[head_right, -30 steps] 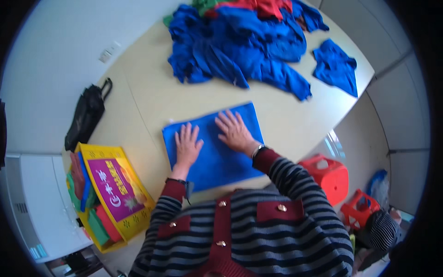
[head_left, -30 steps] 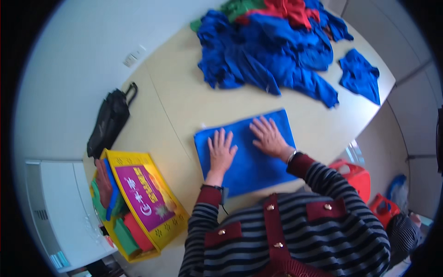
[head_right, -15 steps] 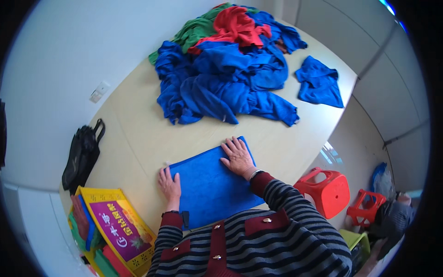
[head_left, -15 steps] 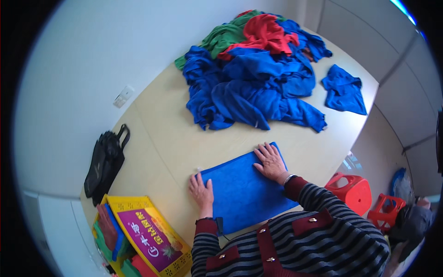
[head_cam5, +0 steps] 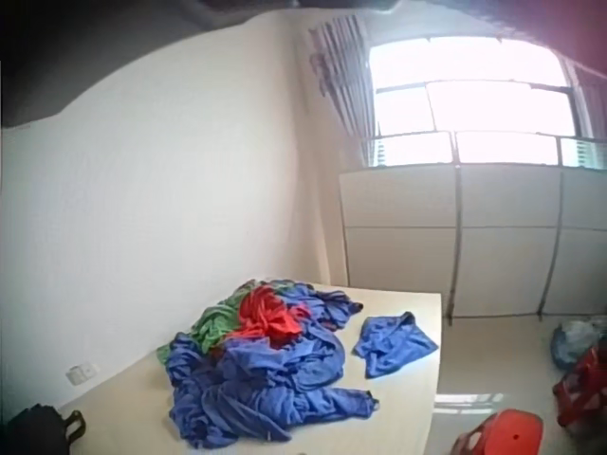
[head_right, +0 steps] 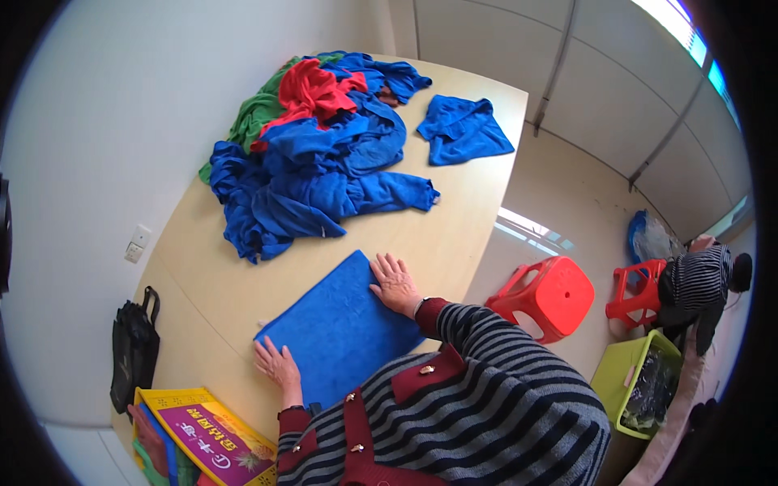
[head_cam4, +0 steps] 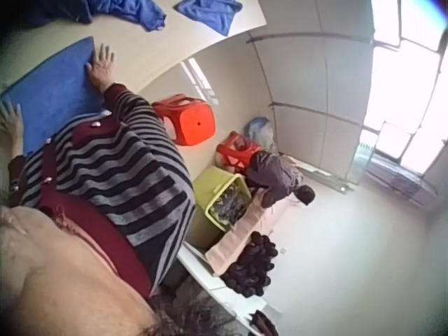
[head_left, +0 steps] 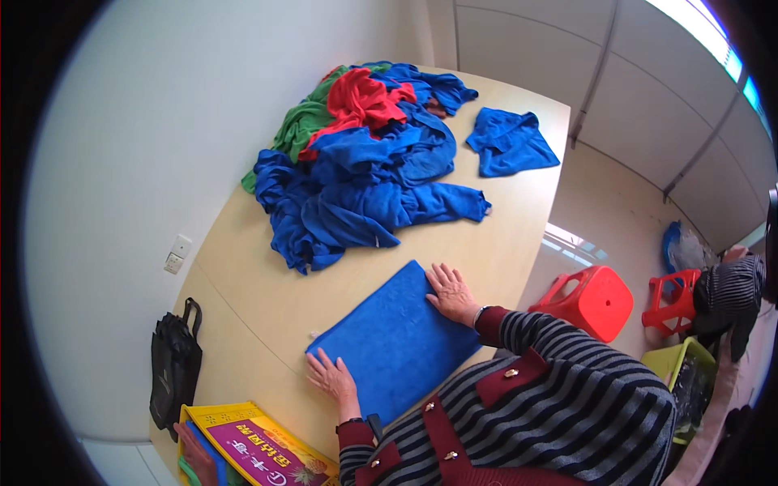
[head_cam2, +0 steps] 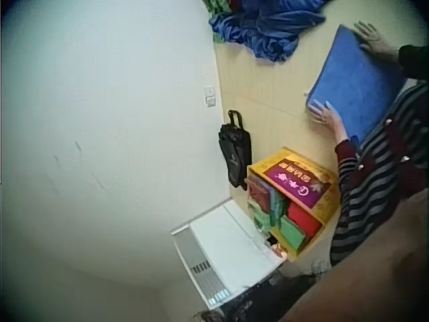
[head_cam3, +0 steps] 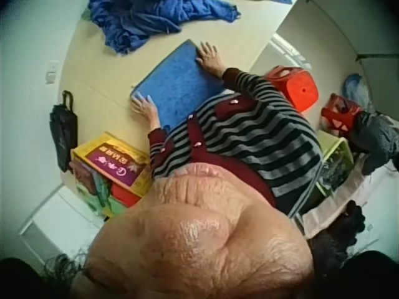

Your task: Fold pieces of blue and brown cloth on a workbench and place them into bins.

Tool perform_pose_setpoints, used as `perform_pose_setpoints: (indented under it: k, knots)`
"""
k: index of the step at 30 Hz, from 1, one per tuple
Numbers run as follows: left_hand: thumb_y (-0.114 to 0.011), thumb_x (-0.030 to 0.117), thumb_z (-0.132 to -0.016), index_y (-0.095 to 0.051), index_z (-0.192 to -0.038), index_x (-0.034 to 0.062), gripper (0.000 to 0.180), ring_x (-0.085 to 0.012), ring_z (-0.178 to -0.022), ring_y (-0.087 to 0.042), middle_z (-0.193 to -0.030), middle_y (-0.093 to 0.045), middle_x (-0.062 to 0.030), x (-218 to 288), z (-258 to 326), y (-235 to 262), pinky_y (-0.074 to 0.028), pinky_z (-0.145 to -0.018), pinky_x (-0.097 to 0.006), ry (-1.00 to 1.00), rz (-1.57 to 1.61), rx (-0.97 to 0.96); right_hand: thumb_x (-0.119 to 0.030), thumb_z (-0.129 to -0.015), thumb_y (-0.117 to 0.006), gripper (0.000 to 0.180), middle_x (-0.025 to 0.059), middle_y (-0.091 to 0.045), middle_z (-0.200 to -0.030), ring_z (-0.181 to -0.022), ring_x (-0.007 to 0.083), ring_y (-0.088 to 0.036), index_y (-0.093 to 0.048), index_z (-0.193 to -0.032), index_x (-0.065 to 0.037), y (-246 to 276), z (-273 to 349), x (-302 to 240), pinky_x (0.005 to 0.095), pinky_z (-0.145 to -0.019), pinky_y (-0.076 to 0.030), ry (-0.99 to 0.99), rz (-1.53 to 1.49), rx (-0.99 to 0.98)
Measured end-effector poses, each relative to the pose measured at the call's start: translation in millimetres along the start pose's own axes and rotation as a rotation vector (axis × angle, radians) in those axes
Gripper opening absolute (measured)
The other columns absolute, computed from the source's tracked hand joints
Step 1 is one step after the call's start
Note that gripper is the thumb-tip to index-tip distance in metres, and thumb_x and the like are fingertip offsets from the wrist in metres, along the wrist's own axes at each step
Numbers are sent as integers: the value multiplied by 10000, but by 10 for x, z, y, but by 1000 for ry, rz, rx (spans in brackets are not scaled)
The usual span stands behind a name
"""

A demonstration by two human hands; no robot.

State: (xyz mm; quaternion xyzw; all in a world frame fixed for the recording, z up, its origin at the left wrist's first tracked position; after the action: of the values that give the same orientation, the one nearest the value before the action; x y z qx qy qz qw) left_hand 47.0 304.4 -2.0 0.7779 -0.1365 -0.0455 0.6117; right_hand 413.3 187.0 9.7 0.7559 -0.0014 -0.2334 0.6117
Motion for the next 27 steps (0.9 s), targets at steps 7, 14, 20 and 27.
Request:
perform_pose_setpoints:
  k: [7,14,20,27]
  knots:
    - [-631,407,-897,-480,-1420,136,607,-381,-1393,-344,-1505,-389,-164,1174,798,369,-238,-1116,-614,-384,117,-98,-337,-876,-649,661,152,-373,-1530,-1426,369,-319,-429,-1450,-92,5,640,-879,522,-1158,-260,438,-109,-116]
    - [-569,429,-934,-424,-1477,175,617,-358,-1424,-318,-1550,-353,-120,643,1125,272,-226,-1123,-626,-218,32,-126,-373,-919,-588,601,117,-365,-1548,-1453,338,-285,-444,-1459,-152,-93,895,-591,512,-1179,-216,347,-2,-154]
    - [-554,440,-943,-435,-1472,197,594,-350,-1429,-312,-1558,-345,-110,223,1358,234,-237,-1133,-593,-39,-32,-86,-347,-944,-547,590,113,-341,-1564,-1461,334,-268,-410,-1485,-155,-51,1057,-366,507,-1186,-197,313,-2,-150]
    - [-520,405,-970,-406,-1488,192,571,-339,-1431,-314,-1556,-349,-115,-149,1533,139,-257,-1137,-552,129,-1,-89,-343,-977,-479,566,114,-320,-1576,-1465,340,-258,-381,-1502,-157,-54,1200,3,500,-1192,-185,199,31,-100]
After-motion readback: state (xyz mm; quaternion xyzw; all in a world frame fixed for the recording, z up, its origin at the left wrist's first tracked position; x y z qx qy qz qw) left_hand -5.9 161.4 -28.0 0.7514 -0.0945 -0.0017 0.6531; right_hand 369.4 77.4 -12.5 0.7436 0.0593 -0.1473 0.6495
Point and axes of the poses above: each hand's wrist, its own z-axis away from the middle knuckle, its own y-axis out of the back of the hand, x = y × z, the point moved 4 cm from there along -z, towards the middle knuckle
